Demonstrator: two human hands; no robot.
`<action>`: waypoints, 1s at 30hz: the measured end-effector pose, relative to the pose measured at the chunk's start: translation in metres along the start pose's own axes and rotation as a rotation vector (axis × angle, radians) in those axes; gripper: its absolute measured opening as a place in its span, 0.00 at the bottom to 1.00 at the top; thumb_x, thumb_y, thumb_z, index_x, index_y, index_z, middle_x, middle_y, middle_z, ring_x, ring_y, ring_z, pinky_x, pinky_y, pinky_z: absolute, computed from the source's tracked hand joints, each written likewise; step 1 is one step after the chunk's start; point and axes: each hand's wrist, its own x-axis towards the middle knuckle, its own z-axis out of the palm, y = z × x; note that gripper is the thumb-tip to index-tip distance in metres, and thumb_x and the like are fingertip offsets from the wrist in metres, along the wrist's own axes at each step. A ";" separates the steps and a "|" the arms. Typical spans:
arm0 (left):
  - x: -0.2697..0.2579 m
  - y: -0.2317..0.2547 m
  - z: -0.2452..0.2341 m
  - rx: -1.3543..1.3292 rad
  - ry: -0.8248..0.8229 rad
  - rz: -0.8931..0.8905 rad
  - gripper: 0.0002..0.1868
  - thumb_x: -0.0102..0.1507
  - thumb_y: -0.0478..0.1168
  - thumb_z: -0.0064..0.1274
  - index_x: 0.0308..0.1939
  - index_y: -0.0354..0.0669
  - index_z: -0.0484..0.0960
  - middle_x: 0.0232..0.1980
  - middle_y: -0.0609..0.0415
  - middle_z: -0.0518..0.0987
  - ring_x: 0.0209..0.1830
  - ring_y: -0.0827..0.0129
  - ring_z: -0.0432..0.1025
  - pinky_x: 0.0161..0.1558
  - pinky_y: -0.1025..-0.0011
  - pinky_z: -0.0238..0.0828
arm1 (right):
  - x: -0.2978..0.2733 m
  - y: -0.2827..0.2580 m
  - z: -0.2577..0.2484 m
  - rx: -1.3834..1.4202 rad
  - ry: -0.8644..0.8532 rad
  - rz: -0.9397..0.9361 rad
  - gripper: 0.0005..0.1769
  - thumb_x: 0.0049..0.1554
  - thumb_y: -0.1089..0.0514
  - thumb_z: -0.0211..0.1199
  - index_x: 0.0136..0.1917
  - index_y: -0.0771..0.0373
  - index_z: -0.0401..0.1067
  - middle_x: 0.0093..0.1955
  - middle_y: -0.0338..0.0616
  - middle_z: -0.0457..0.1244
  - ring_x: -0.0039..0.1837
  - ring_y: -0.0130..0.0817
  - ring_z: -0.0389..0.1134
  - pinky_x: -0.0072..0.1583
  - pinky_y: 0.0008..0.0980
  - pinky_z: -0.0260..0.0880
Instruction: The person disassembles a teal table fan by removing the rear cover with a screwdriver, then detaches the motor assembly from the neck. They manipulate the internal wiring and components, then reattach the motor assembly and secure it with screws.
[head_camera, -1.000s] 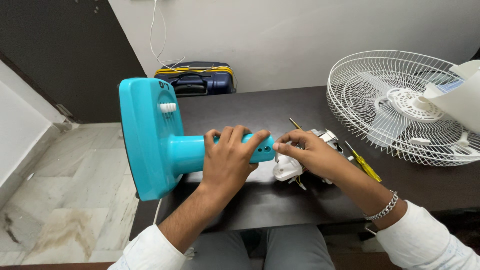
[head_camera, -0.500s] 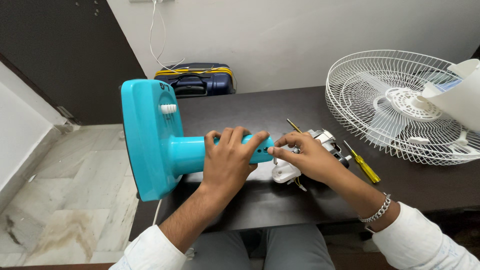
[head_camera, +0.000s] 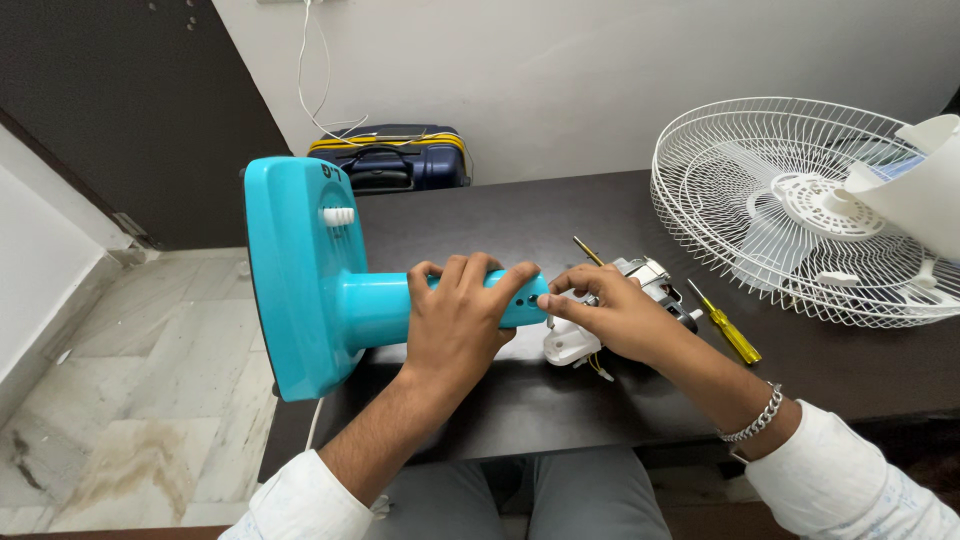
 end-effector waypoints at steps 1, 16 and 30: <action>0.000 0.000 0.000 0.002 0.000 -0.002 0.37 0.45 0.43 0.74 0.57 0.66 0.78 0.45 0.61 0.78 0.49 0.66 0.73 0.53 0.52 0.57 | 0.000 0.000 0.000 0.003 -0.007 0.020 0.25 0.52 0.35 0.65 0.50 0.55 0.82 0.49 0.46 0.67 0.53 0.35 0.65 0.54 0.36 0.66; 0.000 0.000 0.000 -0.015 0.020 -0.004 0.36 0.45 0.43 0.74 0.57 0.66 0.78 0.46 0.62 0.78 0.50 0.66 0.72 0.54 0.53 0.56 | 0.000 -0.007 -0.009 0.340 -0.119 -0.055 0.17 0.54 0.49 0.68 0.45 0.65 0.82 0.48 0.39 0.69 0.50 0.28 0.69 0.50 0.29 0.67; 0.001 0.001 0.000 -0.022 0.006 -0.006 0.37 0.44 0.43 0.74 0.57 0.65 0.78 0.46 0.61 0.78 0.50 0.66 0.72 0.54 0.53 0.56 | -0.002 -0.009 -0.008 0.214 -0.076 -0.141 0.20 0.54 0.45 0.68 0.45 0.65 0.83 0.47 0.42 0.70 0.53 0.32 0.69 0.56 0.35 0.66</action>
